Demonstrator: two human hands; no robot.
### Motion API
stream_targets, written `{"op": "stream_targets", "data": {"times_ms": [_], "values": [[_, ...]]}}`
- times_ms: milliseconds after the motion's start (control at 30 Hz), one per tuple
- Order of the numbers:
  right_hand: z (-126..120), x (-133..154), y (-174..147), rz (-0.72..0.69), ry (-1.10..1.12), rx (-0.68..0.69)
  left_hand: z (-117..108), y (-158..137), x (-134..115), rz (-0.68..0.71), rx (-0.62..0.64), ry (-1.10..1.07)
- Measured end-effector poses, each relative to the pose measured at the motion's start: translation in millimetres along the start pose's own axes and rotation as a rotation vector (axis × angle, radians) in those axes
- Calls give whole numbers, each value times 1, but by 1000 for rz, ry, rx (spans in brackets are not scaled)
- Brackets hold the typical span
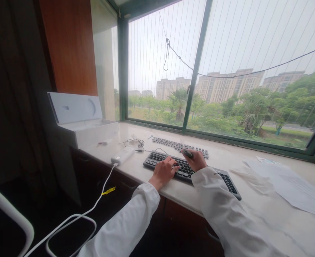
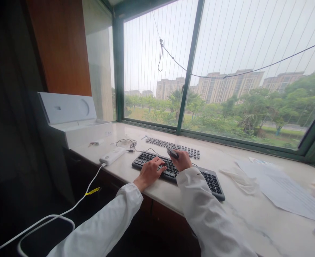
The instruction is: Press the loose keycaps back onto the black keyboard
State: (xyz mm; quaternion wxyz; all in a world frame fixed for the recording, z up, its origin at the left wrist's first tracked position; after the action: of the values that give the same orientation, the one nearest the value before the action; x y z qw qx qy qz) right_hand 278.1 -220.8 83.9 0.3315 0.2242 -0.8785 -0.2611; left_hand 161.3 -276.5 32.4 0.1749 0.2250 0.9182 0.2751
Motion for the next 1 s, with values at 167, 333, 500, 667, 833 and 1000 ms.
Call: {"op": "stream_targets", "data": {"times_ms": [167, 333, 500, 667, 833, 1000], "values": [[47, -11, -7, -1, -209, 288, -4, -3, 11, -94, -41, 62], [59, -8, -5, -6, -63, 340, -8, -4, 15, -130, -85, 35], [56, -16, 0, 78, 38, 385, -19, -5, 14, -119, -174, -24], [59, -19, 0, 117, 103, 421, -26, -5, 9, -79, -228, -75], [53, -25, 1, 154, 74, 362, -27, -6, 9, -111, -225, -78], [41, -50, 2, 297, -219, 264, -32, -8, 10, -140, -245, -92]]}}
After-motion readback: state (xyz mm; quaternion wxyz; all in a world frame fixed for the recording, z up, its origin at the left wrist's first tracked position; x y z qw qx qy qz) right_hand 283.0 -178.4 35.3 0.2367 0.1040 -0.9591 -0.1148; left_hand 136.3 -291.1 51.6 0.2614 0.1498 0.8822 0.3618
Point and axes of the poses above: each hand's wrist, its own y-axis towards the middle knuckle, its own z-axis out of the palm, x = y × z, the point moved 10 cm from there along y, towards the middle knuckle, and after that the axes turned 12 degrees about z, right-handed, at the moved point
